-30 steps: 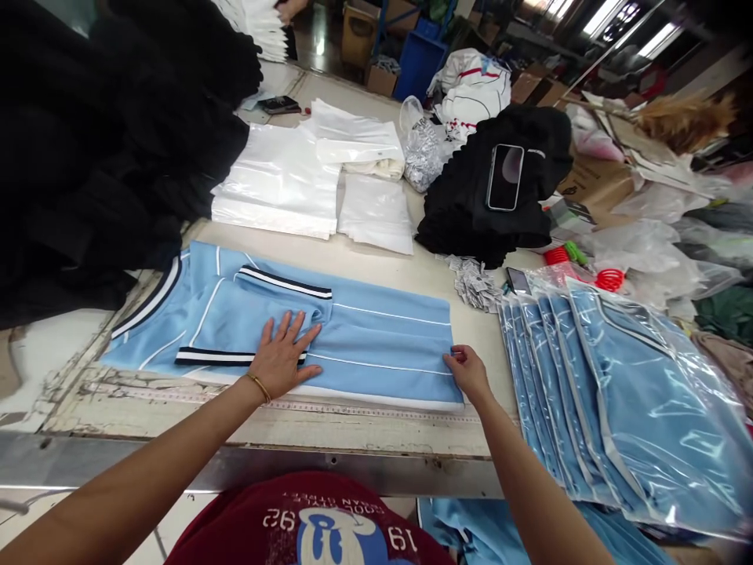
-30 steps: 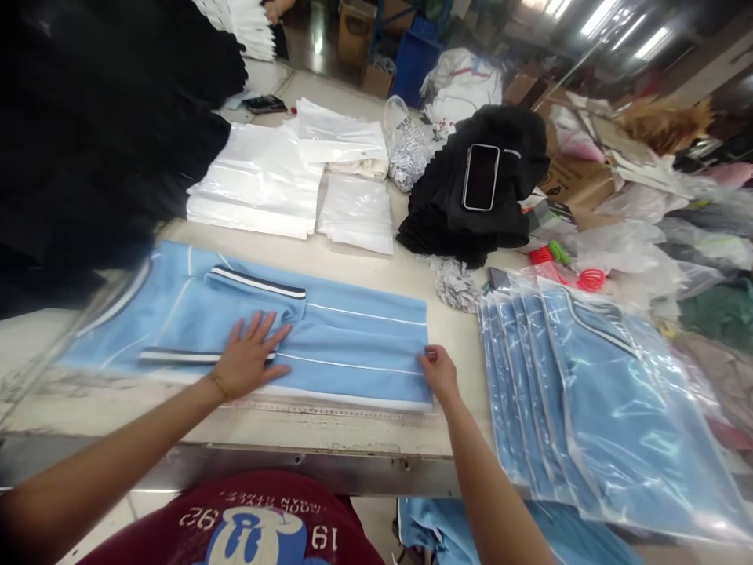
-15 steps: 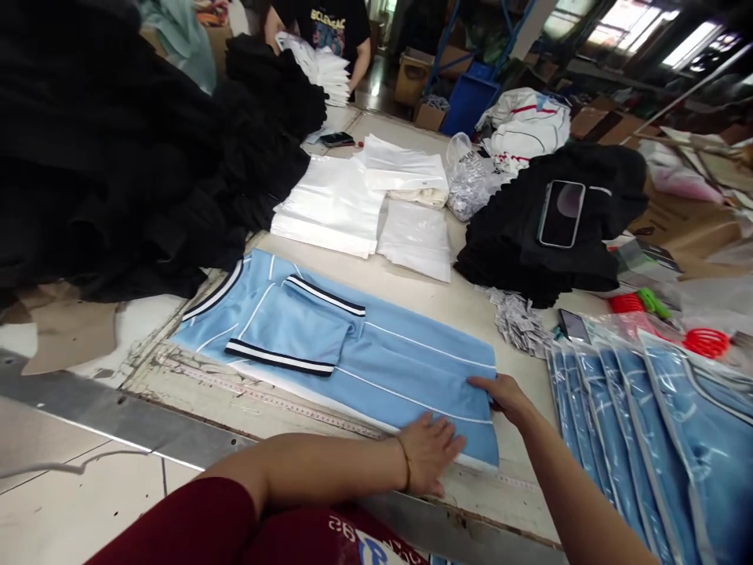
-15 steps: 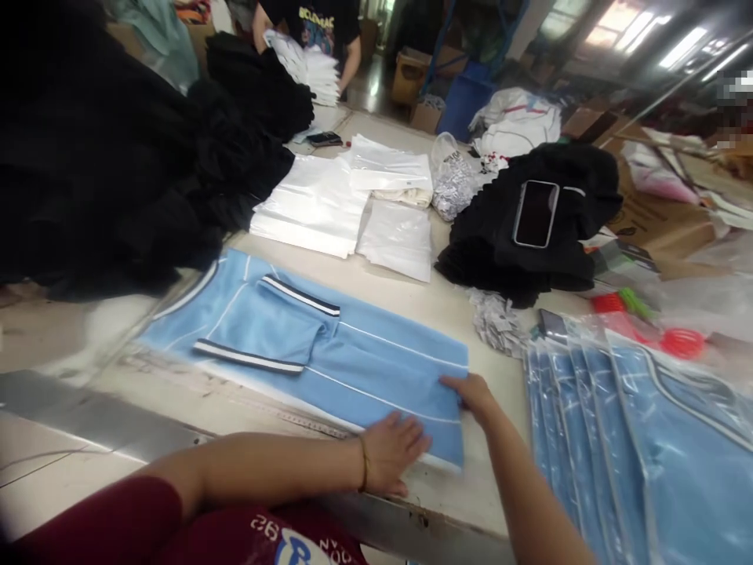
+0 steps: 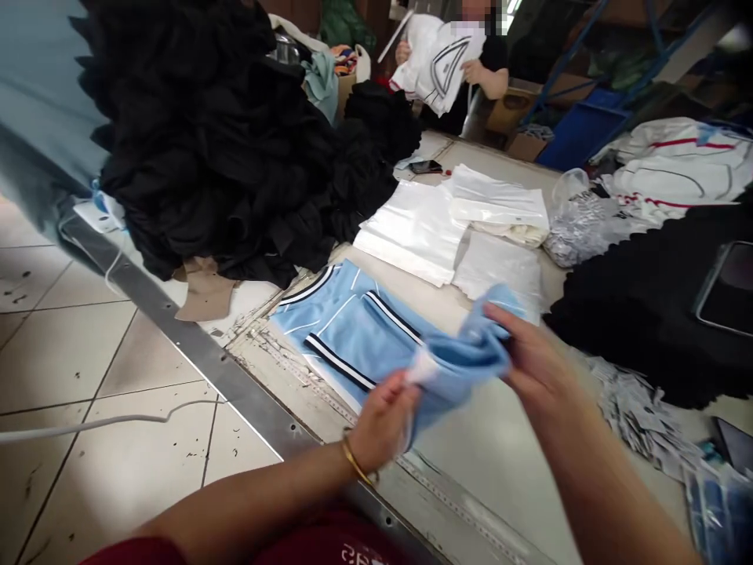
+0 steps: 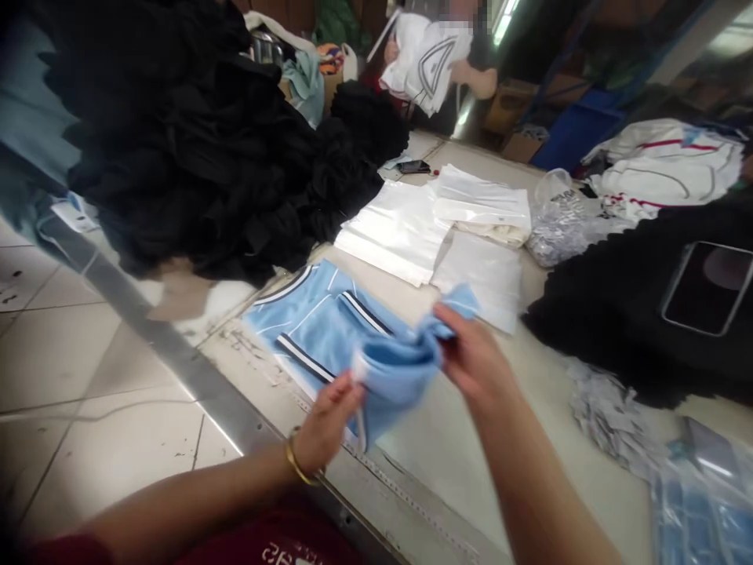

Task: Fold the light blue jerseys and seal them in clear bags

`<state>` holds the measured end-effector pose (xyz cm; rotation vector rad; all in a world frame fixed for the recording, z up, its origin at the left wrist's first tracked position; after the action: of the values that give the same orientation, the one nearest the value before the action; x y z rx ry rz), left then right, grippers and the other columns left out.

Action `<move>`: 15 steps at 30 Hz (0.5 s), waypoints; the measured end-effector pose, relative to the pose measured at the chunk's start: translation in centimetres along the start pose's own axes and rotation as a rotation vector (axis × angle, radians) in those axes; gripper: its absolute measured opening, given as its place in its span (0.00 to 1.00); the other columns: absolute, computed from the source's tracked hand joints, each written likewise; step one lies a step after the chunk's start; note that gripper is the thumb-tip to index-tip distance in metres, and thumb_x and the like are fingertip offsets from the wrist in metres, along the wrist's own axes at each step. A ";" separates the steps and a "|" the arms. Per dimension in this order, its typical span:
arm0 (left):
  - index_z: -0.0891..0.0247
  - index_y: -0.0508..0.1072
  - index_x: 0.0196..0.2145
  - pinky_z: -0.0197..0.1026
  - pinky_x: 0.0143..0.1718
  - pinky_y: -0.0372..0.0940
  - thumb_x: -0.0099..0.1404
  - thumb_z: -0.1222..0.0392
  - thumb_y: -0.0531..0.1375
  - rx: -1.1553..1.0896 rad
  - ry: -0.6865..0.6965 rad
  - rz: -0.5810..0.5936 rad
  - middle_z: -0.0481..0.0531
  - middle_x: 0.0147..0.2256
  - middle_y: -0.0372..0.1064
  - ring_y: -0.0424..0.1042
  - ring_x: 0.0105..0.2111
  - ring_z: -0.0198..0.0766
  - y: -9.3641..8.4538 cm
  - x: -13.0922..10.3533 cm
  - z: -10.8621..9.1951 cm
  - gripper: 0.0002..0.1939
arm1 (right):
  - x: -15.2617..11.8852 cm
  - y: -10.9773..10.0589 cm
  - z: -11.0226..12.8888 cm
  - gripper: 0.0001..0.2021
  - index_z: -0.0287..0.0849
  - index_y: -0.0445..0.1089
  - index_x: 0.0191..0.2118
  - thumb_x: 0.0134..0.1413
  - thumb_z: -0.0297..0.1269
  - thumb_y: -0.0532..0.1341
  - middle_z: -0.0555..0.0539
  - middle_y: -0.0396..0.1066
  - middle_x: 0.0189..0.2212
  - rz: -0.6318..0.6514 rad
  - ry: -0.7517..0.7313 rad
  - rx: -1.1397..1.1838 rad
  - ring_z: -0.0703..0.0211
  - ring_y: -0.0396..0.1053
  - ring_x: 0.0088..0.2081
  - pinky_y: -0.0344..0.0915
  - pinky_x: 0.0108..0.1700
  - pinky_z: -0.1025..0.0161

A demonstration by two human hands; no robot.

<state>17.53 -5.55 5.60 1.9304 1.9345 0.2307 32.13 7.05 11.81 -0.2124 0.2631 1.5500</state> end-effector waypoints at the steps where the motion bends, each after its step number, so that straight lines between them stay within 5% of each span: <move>1: 0.61 0.70 0.44 0.37 0.37 0.65 0.60 0.45 0.56 -0.090 -0.010 -0.148 0.51 0.36 0.72 0.70 0.35 0.36 -3.2 0.6 0.1 0.20 | 1.4 4.3 -1.0 0.12 0.42 0.61 0.24 0.40 0.40 0.65 0.54 0.63 0.17 0.117 0.091 0.072 0.66 0.62 0.17 0.65 0.19 0.66; 4: 0.62 0.68 0.45 0.39 0.37 0.67 0.59 0.48 0.57 -0.348 -0.127 -0.517 0.54 0.38 0.72 0.71 0.36 0.38 -11.3 1.4 2.7 0.20 | 4.7 13.4 -5.4 0.12 0.40 0.62 0.33 0.49 0.44 0.60 0.50 0.68 0.22 0.262 0.198 -0.121 0.64 0.66 0.19 0.66 0.20 0.64; 6: 0.64 0.68 0.43 0.40 0.35 0.69 0.60 0.49 0.57 -0.432 -0.238 -0.620 0.56 0.38 0.72 0.73 0.35 0.40 -14.0 1.4 4.7 0.19 | 6.2 15.4 -8.3 0.16 0.39 0.62 0.42 0.50 0.43 0.59 0.47 0.70 0.25 0.269 0.187 -0.358 0.60 0.68 0.21 0.69 0.24 0.59; 8: 0.65 0.67 0.43 0.40 0.33 0.69 0.59 0.50 0.58 -0.414 -0.260 -0.610 0.58 0.38 0.72 0.73 0.35 0.40 -14.9 1.6 5.8 0.19 | 7.5 14.3 -9.9 0.20 0.38 0.61 0.47 0.49 0.41 0.59 0.44 0.71 0.30 0.228 0.131 -0.493 0.57 0.70 0.26 0.70 0.30 0.54; 11: 0.64 0.66 0.42 0.38 0.31 0.69 0.59 0.52 0.58 -0.226 -0.251 -0.625 0.57 0.39 0.72 0.73 0.34 0.39 -15.5 2.1 6.1 0.16 | 8.4 9.1 -10.5 0.20 0.38 0.64 0.48 0.48 0.38 0.59 0.39 0.68 0.42 0.168 -0.110 -0.716 0.50 0.68 0.43 0.64 0.47 0.51; 15: 0.65 0.67 0.39 0.38 0.27 0.68 0.57 0.57 0.59 -0.022 -0.346 -0.601 0.54 0.32 0.74 0.73 0.29 0.39 -16.8 4.3 5.2 0.12 | 3.5 2.6 -12.8 0.20 0.34 0.66 0.49 0.53 0.39 0.53 0.34 0.64 0.49 0.205 -0.530 -1.259 0.43 0.61 0.51 0.55 0.54 0.46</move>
<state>4.21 -2.72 -6.26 1.1920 2.1366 -0.2363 29.13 6.63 -1.35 -0.7415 -1.1768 1.7193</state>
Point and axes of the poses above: each hand's wrist, its own x-axis towards the middle knuckle, its own y-axis out of the palm, z = x × y, the point moved 6 cm from there along x, towards the middle knuckle
